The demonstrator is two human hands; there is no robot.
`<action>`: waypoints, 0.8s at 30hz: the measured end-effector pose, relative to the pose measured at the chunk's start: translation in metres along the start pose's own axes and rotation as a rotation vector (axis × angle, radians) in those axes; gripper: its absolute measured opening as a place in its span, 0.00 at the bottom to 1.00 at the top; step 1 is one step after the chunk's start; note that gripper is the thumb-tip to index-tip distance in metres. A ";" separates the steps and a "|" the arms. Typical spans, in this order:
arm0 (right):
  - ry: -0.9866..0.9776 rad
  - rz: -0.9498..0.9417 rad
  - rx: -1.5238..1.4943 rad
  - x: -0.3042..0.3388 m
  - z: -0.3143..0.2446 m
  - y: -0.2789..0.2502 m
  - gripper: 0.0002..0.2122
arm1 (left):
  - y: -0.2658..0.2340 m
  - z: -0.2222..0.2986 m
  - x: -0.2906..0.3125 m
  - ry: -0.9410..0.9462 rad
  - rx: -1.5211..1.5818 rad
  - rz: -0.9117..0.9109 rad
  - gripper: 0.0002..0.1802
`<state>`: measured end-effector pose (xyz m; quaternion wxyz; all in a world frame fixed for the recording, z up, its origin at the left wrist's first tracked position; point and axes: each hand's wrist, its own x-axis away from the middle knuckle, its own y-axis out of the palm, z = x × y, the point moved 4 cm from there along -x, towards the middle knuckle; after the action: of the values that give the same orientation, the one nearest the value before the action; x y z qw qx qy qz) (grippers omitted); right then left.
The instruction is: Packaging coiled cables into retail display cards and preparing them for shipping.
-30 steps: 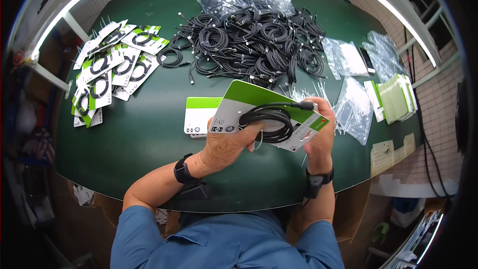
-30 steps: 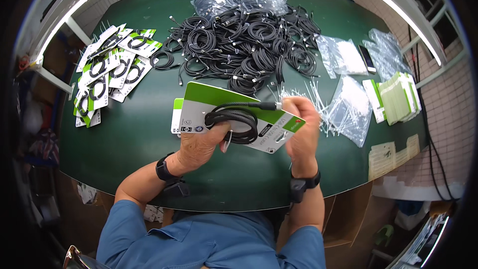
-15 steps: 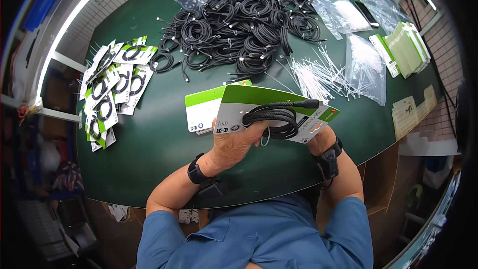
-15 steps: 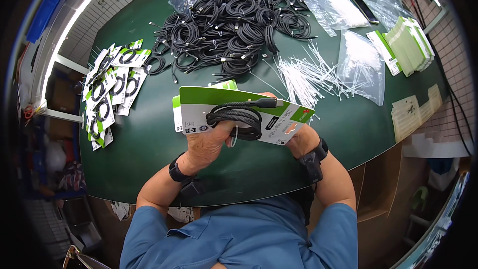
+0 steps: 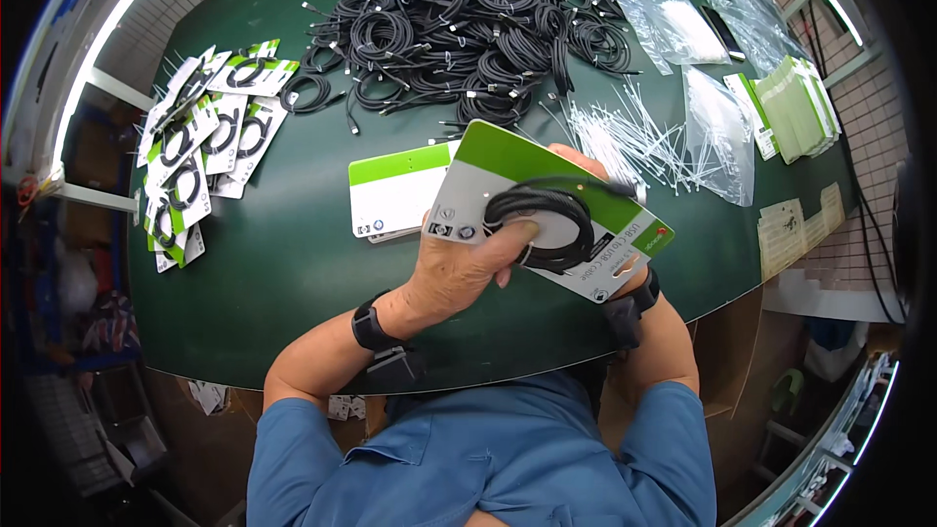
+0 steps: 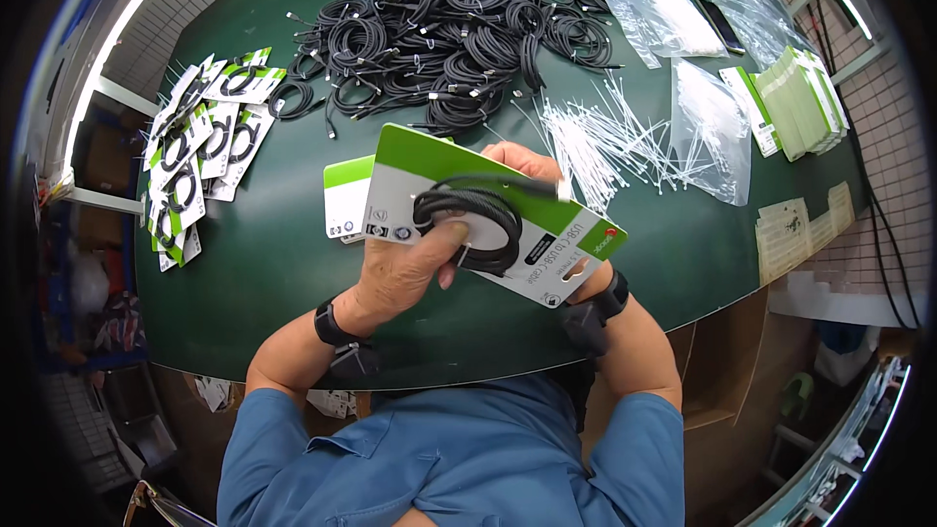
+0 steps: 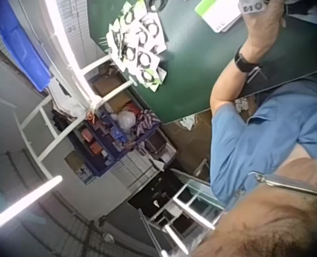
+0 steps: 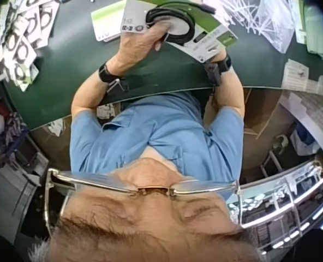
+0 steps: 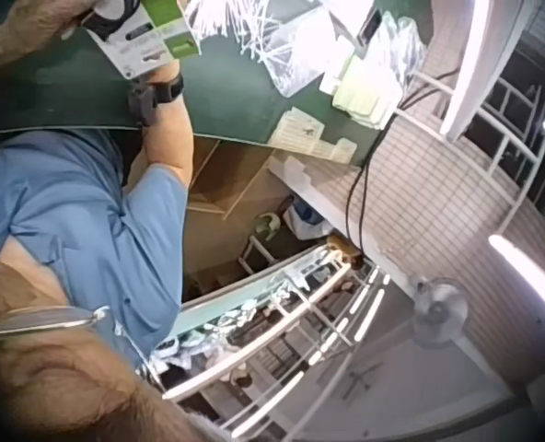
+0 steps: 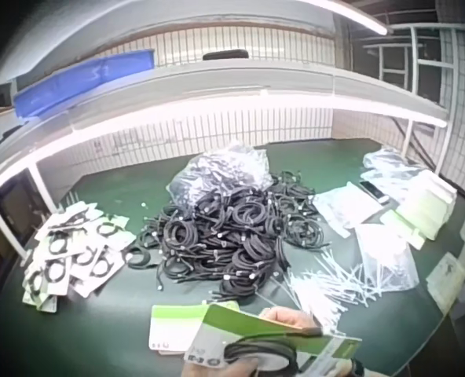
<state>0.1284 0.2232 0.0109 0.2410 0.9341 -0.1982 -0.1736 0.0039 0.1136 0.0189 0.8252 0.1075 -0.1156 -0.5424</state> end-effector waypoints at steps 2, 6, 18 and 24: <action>0.004 0.047 0.115 0.012 0.015 -0.020 0.26 | 0.003 -0.002 -0.002 -0.019 0.014 0.003 0.12; 0.095 0.141 0.105 0.049 0.052 -0.064 0.26 | 0.001 -0.006 -0.009 -0.083 0.079 0.020 0.14; 0.253 -0.002 0.279 0.028 0.042 -0.023 0.25 | 0.003 -0.007 -0.006 -0.233 0.233 0.040 0.17; 0.150 0.044 -0.360 -0.011 0.018 -0.024 0.10 | 0.006 -0.001 -0.007 -0.120 0.056 -0.040 0.09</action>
<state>0.1184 0.2410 -0.0142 0.4222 0.8815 -0.1659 -0.1308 0.0062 0.1222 0.0193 0.8024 0.1000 -0.1779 -0.5609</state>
